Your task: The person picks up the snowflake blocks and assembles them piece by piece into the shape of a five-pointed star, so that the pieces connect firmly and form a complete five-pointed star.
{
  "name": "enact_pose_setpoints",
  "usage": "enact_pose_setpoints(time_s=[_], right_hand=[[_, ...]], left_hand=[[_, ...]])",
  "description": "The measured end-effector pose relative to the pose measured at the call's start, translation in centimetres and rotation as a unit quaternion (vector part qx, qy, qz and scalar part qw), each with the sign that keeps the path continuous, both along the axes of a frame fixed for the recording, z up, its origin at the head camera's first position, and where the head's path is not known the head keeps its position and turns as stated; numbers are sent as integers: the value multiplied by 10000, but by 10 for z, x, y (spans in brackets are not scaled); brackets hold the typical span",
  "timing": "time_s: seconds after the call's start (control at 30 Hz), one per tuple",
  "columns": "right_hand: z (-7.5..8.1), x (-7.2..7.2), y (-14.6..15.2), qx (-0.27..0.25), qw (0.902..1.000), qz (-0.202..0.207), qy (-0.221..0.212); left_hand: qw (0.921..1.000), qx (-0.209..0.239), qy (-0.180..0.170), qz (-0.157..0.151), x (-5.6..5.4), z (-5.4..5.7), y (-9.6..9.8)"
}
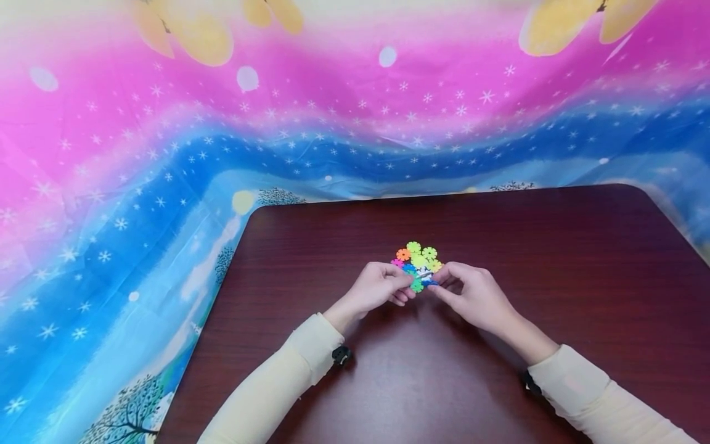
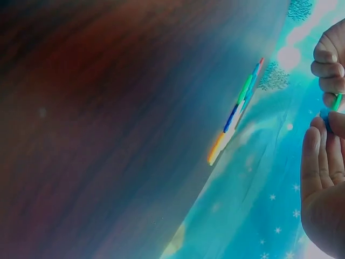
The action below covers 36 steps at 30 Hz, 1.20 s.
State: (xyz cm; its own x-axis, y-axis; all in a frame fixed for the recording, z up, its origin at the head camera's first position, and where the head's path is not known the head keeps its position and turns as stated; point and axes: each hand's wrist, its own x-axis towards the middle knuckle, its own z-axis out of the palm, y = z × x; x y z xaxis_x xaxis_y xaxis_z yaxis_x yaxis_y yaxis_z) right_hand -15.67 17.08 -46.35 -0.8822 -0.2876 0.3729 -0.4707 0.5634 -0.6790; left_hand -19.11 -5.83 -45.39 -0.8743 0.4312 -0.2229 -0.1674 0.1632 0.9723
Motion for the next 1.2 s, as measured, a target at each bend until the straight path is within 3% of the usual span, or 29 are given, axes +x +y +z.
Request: enact_pose_setpoints(time_s=[0.43, 0.73, 1.07, 1.2], right_hand=[[-5, 3, -6, 86, 9959, -1, 905], [-7, 4, -10, 16, 9930, 137, 1172], [-7, -4, -5, 571, 9942, 711, 576], [-5, -15, 9, 1034, 9925, 593, 267]], left_hand=[[9996, 221, -187, -29, 2, -1, 4], [9981, 467, -393, -109, 4, -6, 3], [9991, -290, -151, -286, 0, -14, -15], [9962, -701, -139, -489, -1, -12, -24]])
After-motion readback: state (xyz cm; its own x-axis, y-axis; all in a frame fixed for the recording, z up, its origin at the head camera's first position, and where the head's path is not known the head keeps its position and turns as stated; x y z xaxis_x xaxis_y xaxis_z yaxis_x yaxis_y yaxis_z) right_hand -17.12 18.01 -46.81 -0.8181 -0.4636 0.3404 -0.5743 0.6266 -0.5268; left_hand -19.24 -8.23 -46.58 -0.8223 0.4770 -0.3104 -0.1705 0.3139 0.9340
